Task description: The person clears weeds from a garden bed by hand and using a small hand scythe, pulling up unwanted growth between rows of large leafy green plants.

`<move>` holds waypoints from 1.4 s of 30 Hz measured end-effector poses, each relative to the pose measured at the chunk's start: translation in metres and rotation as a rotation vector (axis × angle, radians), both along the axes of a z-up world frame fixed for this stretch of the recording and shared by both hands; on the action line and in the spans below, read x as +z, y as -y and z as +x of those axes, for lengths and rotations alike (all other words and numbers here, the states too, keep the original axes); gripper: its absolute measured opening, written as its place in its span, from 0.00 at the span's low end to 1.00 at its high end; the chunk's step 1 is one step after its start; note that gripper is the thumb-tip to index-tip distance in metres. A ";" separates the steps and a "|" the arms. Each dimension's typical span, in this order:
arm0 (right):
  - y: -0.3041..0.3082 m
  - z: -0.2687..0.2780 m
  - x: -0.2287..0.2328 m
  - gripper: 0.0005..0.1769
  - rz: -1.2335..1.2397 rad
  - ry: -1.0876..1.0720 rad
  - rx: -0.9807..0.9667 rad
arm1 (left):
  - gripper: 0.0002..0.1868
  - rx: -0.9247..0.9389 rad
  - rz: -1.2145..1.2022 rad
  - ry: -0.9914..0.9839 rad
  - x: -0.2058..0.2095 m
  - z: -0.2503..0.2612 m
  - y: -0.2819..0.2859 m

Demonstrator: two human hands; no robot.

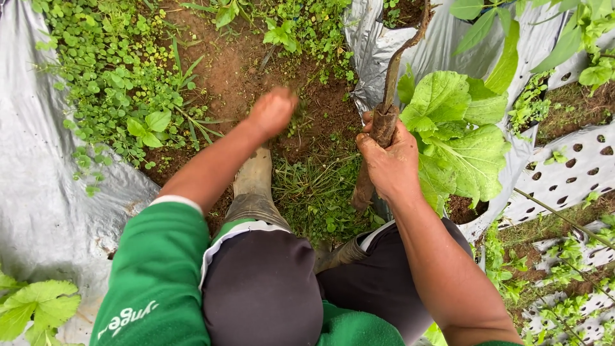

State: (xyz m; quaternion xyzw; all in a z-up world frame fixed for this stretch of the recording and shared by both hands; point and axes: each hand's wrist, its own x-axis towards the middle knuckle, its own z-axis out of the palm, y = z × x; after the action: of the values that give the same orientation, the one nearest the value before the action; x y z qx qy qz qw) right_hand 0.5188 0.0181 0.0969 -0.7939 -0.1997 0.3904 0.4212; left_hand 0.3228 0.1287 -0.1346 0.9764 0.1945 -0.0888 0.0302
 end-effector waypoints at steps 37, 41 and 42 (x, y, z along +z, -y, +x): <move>-0.001 0.010 0.007 0.07 -0.245 0.019 0.053 | 0.30 0.572 -0.885 0.445 -0.006 0.141 -0.015; 0.001 0.012 0.006 0.11 -0.245 0.019 0.064 | 0.36 0.545 -0.793 0.403 -0.026 0.148 -0.012; 0.000 0.012 0.006 0.11 -0.245 0.019 0.064 | 0.36 0.545 -0.793 0.403 -0.030 0.148 -0.012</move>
State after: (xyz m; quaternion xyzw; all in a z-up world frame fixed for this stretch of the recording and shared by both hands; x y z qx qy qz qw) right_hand 0.5308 0.0184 0.1031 -0.8364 -0.1797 0.4174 0.3065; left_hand 0.4707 0.1409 -0.1642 0.8015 0.3833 0.0453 0.4567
